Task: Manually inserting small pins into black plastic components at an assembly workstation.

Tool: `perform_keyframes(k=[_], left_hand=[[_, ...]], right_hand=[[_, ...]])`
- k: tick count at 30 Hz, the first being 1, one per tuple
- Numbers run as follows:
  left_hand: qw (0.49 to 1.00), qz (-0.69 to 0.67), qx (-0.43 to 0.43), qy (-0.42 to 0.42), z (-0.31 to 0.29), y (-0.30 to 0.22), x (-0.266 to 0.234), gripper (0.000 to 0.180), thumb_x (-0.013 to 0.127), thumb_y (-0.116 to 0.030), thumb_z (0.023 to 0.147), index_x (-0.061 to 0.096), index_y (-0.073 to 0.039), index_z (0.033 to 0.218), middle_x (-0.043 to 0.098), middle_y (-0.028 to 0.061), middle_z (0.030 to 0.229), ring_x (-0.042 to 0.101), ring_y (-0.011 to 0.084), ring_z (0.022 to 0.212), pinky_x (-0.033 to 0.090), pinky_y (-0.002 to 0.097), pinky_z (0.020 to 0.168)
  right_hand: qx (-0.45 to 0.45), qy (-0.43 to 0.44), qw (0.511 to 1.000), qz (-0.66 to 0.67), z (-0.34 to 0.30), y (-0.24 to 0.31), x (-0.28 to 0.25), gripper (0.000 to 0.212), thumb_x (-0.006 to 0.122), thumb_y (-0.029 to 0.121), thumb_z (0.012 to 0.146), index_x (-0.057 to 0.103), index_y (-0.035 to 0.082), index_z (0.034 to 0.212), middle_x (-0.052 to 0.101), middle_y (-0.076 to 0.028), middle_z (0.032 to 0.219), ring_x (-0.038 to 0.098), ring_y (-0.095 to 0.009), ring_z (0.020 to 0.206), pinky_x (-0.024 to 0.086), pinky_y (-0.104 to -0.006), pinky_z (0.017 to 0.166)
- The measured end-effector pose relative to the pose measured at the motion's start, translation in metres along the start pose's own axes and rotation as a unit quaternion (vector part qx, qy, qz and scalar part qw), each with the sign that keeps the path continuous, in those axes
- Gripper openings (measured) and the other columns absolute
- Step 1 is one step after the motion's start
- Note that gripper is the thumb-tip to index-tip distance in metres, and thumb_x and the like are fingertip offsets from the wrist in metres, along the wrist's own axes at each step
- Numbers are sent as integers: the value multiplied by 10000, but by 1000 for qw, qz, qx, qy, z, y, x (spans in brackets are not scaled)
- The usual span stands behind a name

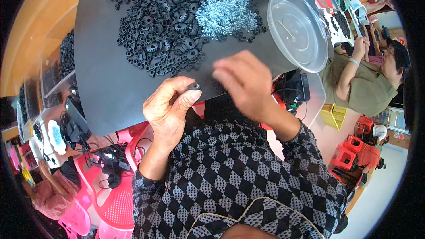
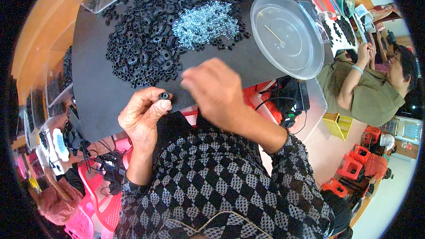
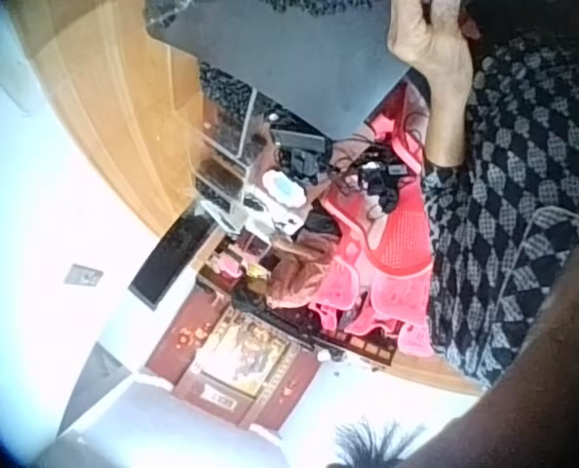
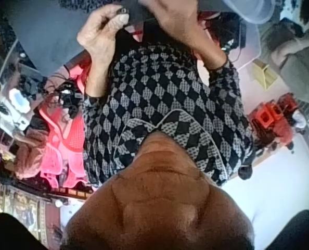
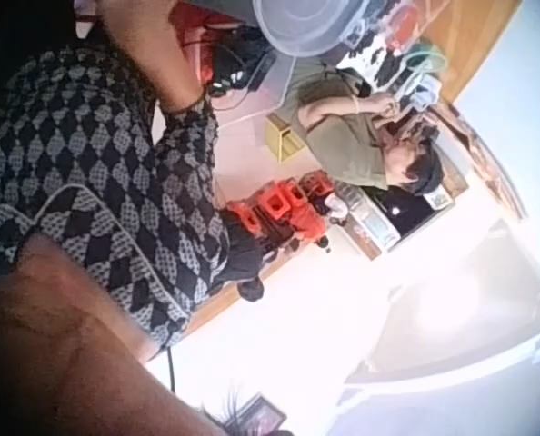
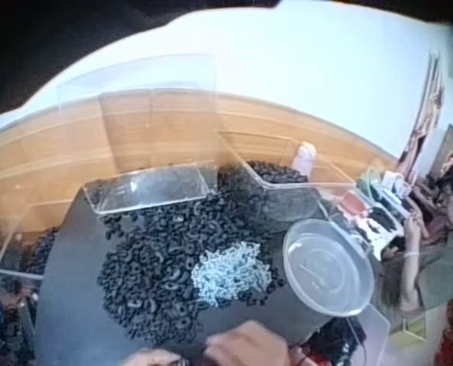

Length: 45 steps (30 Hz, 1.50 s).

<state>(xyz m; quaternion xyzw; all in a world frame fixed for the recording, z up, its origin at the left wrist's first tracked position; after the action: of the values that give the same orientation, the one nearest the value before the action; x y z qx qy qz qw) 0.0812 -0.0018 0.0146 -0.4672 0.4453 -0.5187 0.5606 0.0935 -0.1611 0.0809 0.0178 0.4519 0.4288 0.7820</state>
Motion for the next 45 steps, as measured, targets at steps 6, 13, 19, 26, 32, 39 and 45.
perform_keyframes(k=[6, 13, 19, 26, 32, 39, 45], left_hand=[[999, -47, -6, 6, -3, 7, 1, 206, 732, 30, 766, 643, 38, 951, 678, 101, 861, 615, 115, 702, 523, 225, 636], [997, -73, -6, 6, -1, 7, 3, 208, 724, 35, 774, 634, 40, 961, 670, 101, 856, 602, 118, 695, 514, 233, 640], [999, -29, -13, 12, 1, 8, 6, 199, 725, 25, 781, 635, 36, 957, 666, 86, 857, 595, 111, 698, 505, 228, 646], [999, -34, -20, 15, 2, 7, 8, 201, 729, 28, 776, 641, 34, 957, 662, 65, 849, 590, 101, 708, 501, 219, 646], [999, -25, -7, 22, 4, 6, 10, 184, 728, 35, 776, 649, 39, 942, 656, 47, 835, 585, 88, 691, 497, 211, 629], [997, -71, -36, 19, 7, 3, 16, 172, 702, 20, 804, 634, 40, 961, 660, 70, 852, 584, 91, 700, 478, 204, 625], [981, -184, -56, 6, 13, 3, 30, 196, 690, -6, 831, 600, 21, 1004, 643, 49, 855, 586, 93, 705, 479, 200, 639]], right_hand=[[143, -88, 982, -82, -1, -66, -28, 103, 694, 33, 747, 660, 37, 843, 616, -109, 763, 600, -294, 716, 478, -382, 635], [107, -52, 974, -193, -7, -78, -38, 136, 694, 71, 745, 666, 61, 878, 593, -105, 790, 583, -296, 781, 470, -400, 643], [104, 31, 951, -289, -9, -80, -17, 143, 698, 76, 749, 660, 68, 887, 587, -101, 799, 581, -289, 807, 463, -399, 672], [122, 34, 964, -232, -9, -77, -16, 120, 691, 116, 771, 640, 70, 869, 587, -95, 816, 580, -295, 813, 465, -407, 685], [115, 8, 960, -253, -11, -81, -18, 140, 682, 128, 768, 581, 59, 837, 553, -120, 813, 553, -327, 813, 444, -446, 656], [257, 72, 950, 163, -13, -51, -5, 193, 679, 25, 783, 608, -12, 958, 579, -56, 811, 565, -124, 692, 463, -252, 613], [289, 104, 889, 340, -10, -34, 21, 175, 696, 6, 784, 641, -11, 949, 597, -18, 872, 530, -56, 739, 423, -202, 635]])
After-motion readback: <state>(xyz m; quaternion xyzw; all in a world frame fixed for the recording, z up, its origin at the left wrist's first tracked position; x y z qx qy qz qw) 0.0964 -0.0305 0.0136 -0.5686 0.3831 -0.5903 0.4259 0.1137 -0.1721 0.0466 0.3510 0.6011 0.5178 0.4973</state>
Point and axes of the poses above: each hand's wrist, its own z-axis towards the middle knuckle, its own x-axis out of the palm, y = z × x, the point moved 8 cm from there along z, towards the middle knuckle
